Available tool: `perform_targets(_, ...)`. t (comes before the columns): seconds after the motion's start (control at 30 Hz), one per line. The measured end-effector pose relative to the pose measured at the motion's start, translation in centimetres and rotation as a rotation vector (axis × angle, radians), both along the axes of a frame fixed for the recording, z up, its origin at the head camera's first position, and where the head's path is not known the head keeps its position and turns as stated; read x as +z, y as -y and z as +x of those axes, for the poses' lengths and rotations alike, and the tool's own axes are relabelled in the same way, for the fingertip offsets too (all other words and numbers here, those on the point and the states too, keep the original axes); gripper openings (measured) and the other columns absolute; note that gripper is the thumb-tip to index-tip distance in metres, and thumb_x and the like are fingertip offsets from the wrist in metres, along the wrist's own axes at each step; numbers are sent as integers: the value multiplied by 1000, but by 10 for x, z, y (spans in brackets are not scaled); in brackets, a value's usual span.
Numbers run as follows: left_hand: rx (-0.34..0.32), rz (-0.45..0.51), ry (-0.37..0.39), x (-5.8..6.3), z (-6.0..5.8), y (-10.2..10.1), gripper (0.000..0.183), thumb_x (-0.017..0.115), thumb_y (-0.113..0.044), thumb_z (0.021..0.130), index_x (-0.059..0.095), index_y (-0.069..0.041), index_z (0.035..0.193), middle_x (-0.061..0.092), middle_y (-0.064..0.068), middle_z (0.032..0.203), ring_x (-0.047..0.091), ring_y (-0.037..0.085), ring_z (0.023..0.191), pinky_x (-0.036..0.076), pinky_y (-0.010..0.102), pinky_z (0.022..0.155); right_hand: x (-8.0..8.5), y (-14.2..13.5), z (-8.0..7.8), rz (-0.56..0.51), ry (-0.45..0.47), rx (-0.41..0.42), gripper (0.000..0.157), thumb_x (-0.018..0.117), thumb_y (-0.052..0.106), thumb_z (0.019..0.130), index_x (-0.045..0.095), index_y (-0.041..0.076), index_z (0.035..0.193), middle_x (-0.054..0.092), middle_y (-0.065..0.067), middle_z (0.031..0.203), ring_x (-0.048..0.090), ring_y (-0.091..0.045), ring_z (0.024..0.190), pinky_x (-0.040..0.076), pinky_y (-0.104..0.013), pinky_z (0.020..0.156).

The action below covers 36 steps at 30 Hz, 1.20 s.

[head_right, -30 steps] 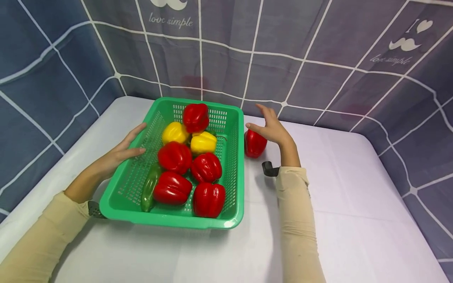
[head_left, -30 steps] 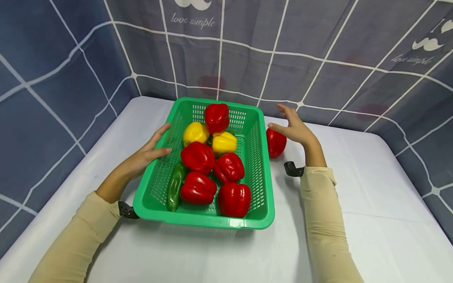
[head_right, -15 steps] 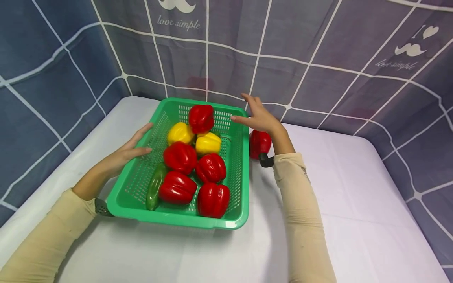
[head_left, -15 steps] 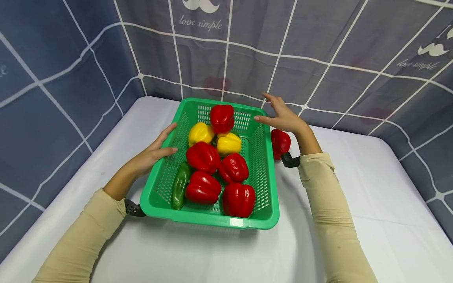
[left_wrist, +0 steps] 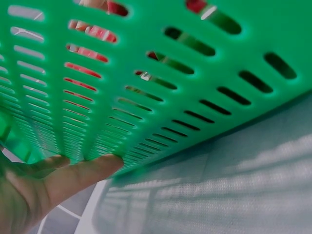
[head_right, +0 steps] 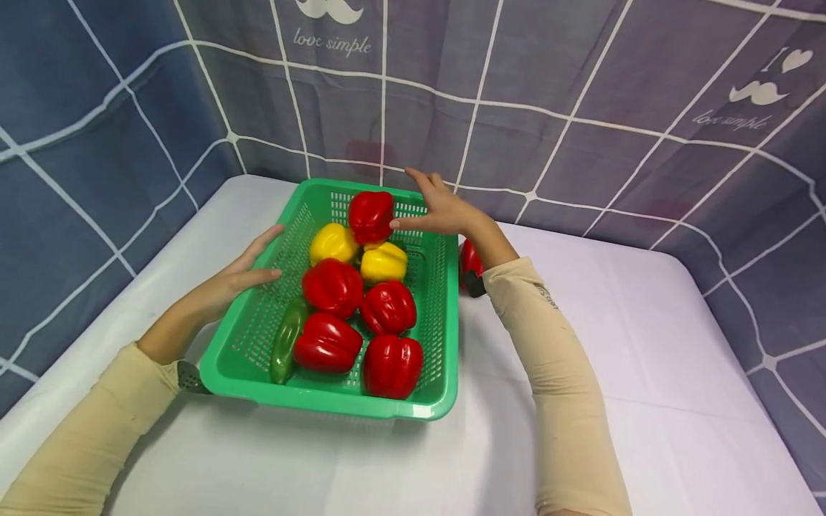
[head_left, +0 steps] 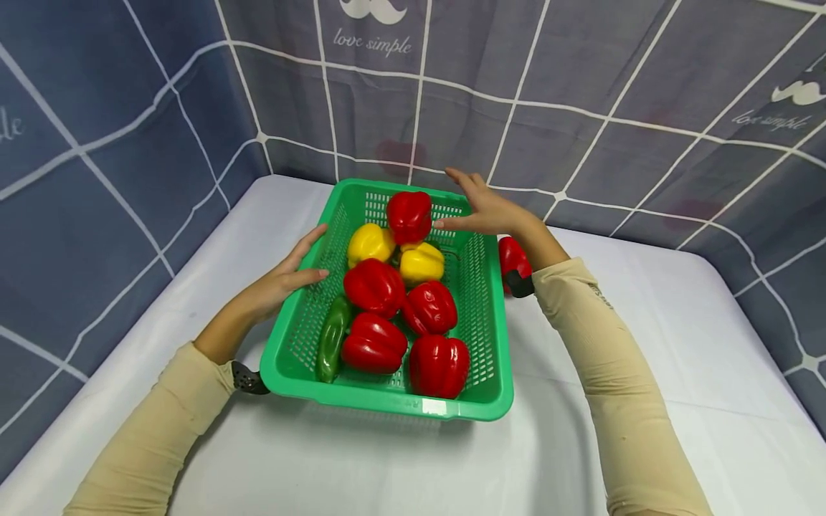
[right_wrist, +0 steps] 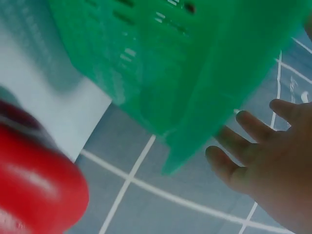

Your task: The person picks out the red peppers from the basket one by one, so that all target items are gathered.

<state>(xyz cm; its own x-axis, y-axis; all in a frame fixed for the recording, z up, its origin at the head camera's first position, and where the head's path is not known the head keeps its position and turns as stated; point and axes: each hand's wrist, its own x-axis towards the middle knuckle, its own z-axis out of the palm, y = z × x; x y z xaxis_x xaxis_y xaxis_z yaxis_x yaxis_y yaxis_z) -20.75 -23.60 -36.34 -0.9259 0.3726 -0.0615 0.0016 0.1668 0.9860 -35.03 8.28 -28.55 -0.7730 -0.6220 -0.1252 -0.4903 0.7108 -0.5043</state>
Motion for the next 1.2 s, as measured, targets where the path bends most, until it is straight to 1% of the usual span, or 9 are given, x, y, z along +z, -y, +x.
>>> perform_targets(0.07, -3, -2, 2, 0, 0, 0, 74, 44, -15, 93, -4, -34, 146, -14, -1, 152, 12, 31, 135, 40, 29, 97, -1, 5, 1, 6, 3, 9, 101, 66, 53, 75, 2, 26, 147, 11, -13, 147, 21, -32, 134, 25, -51, 109)
perform_targets(0.1, -6, -3, 4, 0, 0, -1, 74, 44, -16, 93, -4, -34, 146, -14, -1, 152, 14, 31, 134, 42, 27, 94, -2, 6, 1, 6, 4, 17, 100, 66, 52, 75, 2, 26, 147, 10, -13, 147, 21, -32, 134, 25, -52, 109)
perform_targets(0.13, -8, 0, 3, 0, 0, -1, 74, 44, -16, 93, -4, -33, 146, -14, -1, 152, 12, 31, 135, 41, 27, 95, -3, 8, 1, 8, 7, 22, 100, 67, 51, 75, 1, 26, 147, 9, -13, 148, 20, -32, 135, 24, -52, 109)
perform_targets(0.23, -6, -2, -5, -1, -1, -2, 74, 44, -15, 93, -4, -32, 146, -15, -2, 152, 4, 26, 137, 31, 39, 105, -8, 12, 1, 13, 10, 44, 100, 67, 48, 76, 1, 25, 147, 7, -12, 149, 18, -32, 135, 24, -51, 109)
perform_targets(0.33, -2, 7, -5, -1, -2, -2, 74, 43, -14, 93, -3, -32, 147, -15, -2, 152, 1, 26, 137, 19, 53, 109, -12, 16, 1, 25, -7, 54, 101, 67, 49, 76, 1, 25, 147, 11, -13, 148, 24, -32, 133, 28, -50, 108)
perform_targets(0.47, 1, 8, -15, -1, -2, -2, 74, 43, -13, 92, -3, -30, 147, -15, -2, 152, -5, 25, 138, 10, 57, 110, -17, 22, 2, 61, -49, 63, 102, 67, 52, 75, 1, 24, 148, 16, -15, 147, 26, -34, 132, 29, -51, 106)
perform_targets(0.67, 16, -22, -34, -1, -1, -2, 74, 44, -13, 92, -2, -29, 147, -15, -2, 153, -14, 23, 138, 0, 62, 108, -23, 30, 3, 119, -106, 91, 102, 66, 51, 76, 3, 18, 148, 19, -15, 148, 16, -35, 135, 20, -58, 107)
perform_targets(0.8, 18, -30, -34, -1, -1, -1, 75, 45, -14, 92, -2, -30, 147, -16, -2, 152, -15, 23, 138, 0, 63, 107, -26, 33, 4, 122, -126, 91, 102, 65, 53, 75, 2, 17, 148, 19, -13, 148, 13, -35, 135, 19, -57, 105)
perform_targets(1.2, 16, -10, -23, -2, -1, -1, 74, 43, -12, 92, -2, -30, 147, -15, -2, 152, -9, 24, 138, 6, 60, 109, -34, 36, 5, 84, -189, 48, 98, 64, 55, 75, 8, 19, 147, 26, -12, 144, 16, -34, 132, 22, -53, 102)
